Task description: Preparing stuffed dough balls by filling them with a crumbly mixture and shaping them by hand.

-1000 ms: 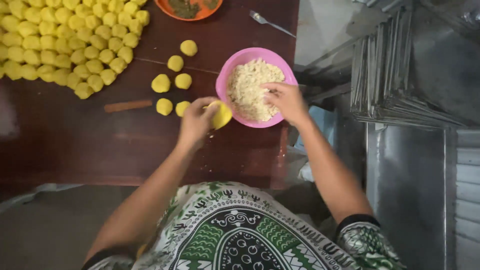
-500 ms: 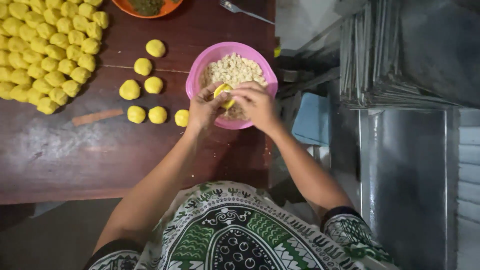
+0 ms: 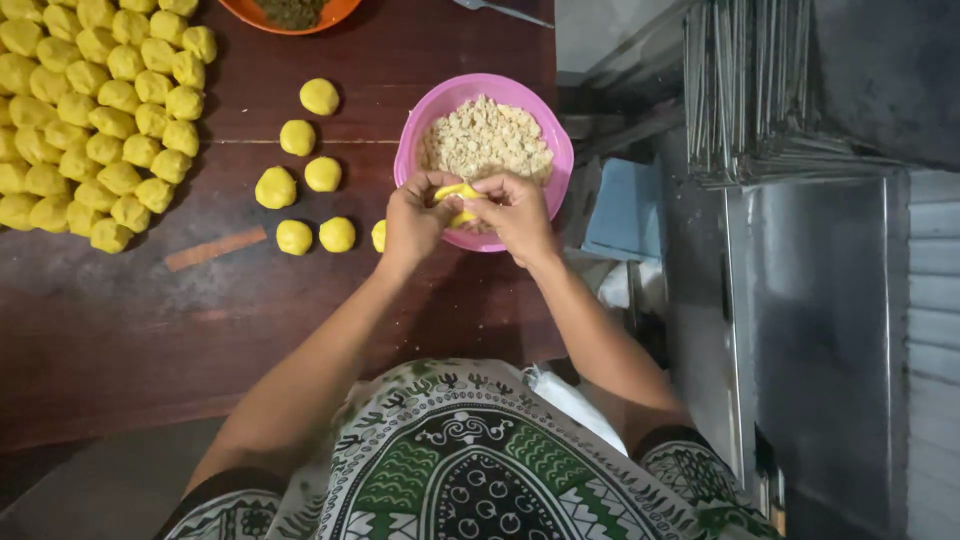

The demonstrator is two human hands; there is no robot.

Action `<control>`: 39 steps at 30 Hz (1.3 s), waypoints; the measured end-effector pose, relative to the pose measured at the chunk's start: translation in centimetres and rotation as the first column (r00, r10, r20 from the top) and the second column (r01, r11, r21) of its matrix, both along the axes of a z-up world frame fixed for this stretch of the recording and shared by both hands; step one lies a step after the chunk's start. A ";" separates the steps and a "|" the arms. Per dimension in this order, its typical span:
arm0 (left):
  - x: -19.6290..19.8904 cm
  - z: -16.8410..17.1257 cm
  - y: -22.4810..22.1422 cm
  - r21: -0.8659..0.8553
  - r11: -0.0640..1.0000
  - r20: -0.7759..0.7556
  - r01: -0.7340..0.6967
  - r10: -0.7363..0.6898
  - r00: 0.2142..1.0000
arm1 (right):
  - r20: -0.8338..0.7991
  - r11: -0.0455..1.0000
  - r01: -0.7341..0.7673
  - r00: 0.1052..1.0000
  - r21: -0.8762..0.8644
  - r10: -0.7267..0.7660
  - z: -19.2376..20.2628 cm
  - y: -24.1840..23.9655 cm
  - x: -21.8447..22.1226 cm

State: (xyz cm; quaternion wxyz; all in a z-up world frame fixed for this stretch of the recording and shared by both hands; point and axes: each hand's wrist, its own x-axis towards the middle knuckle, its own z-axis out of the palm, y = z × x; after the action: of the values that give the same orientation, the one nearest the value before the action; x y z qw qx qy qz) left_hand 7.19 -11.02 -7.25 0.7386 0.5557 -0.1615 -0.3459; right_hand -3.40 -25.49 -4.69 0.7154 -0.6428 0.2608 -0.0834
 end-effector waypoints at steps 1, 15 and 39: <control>-0.1 0.5 0.1 -0.016 1.000 -0.018 0.015 -0.016 1.000 | -0.005 0.996 0.034 0.999 -0.082 -0.034 -0.8 0.0 -0.3; -3.4 7.5 5.9 -0.058 0.992 0.043 0.114 -0.111 0.993 | 0.164 0.667 -0.099 0.933 -0.738 0.320 8.7 2.8 -3.3; -5.9 -0.3 23.3 0.244 0.904 0.824 -0.352 -0.001 0.567 | -0.126 0.652 -0.509 0.832 -0.562 0.540 -3.1 16.4 -1.4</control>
State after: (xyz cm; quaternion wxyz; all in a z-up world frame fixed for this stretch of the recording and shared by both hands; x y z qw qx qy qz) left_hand 1.28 12.27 -7.59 0.4914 0.7970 -0.3511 -0.0028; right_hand -4.82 -9.14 -7.82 0.4874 -0.8724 0.0076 0.0355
